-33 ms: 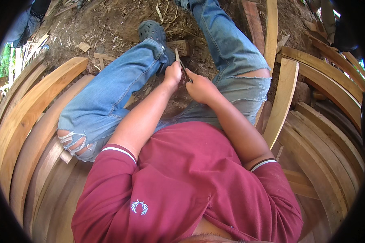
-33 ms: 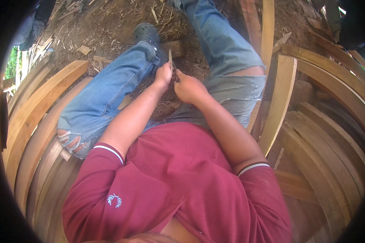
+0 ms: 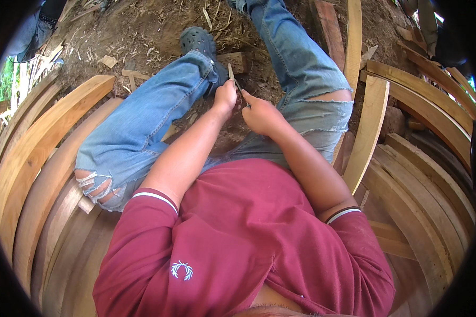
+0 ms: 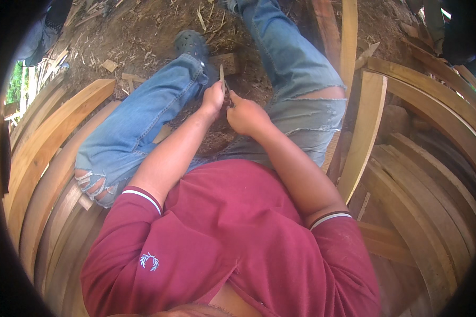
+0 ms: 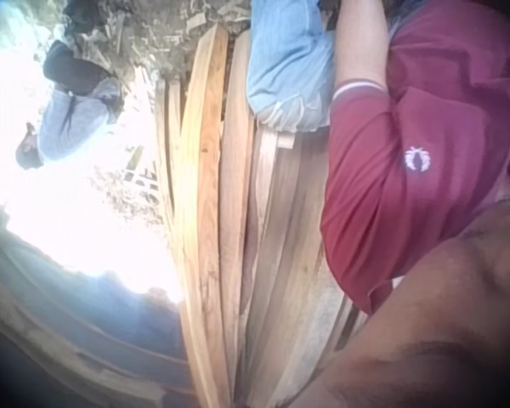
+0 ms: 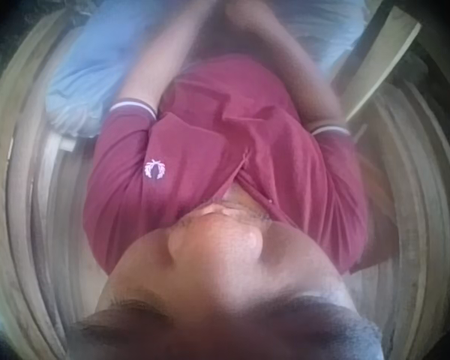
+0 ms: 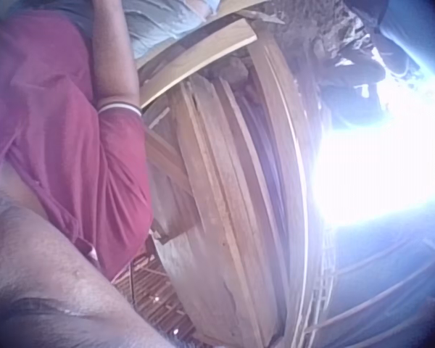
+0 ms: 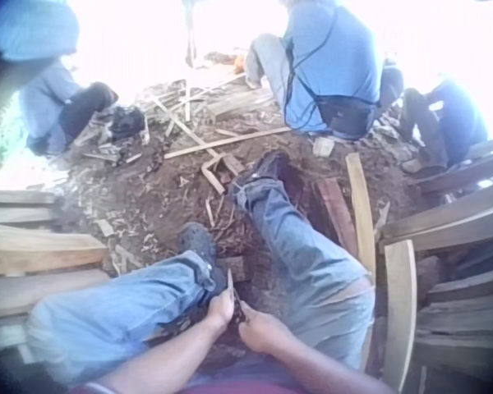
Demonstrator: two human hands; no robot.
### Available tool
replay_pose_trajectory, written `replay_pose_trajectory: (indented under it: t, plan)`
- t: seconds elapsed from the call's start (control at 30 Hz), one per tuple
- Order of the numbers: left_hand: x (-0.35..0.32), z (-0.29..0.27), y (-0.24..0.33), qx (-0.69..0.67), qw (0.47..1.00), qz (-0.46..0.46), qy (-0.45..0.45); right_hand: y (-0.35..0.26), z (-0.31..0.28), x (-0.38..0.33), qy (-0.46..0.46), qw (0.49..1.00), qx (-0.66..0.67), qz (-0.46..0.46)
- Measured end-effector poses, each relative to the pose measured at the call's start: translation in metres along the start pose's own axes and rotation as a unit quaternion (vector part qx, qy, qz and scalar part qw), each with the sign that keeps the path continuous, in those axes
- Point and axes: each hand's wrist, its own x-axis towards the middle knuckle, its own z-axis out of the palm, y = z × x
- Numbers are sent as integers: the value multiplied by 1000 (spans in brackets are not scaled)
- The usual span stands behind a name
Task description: The person sits on the ground and uses a knife to carve and shape a small wooden stick held between their feet. They repeatedly scrape the wood and occasionally lift it to inspect the progress.
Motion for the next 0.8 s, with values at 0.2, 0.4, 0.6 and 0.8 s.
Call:
replay_pose_trajectory:
  t: [0.2,0.4,0.6,0.8]
  plan:
    - [-3,0,2,-15,1000,-7,-10,-6,2,-5,0,1000,-13,-1]
    - [-3,2,-1,12,999,23,18,-3,7,1,10,1000,-15,-10]
    - [1,5,-3,51,992,104,44,-4,11,15,22,1000,-18,-11]
    - [-4,6,2,60,996,58,43,-1,14,6,39,999,-15,-19]
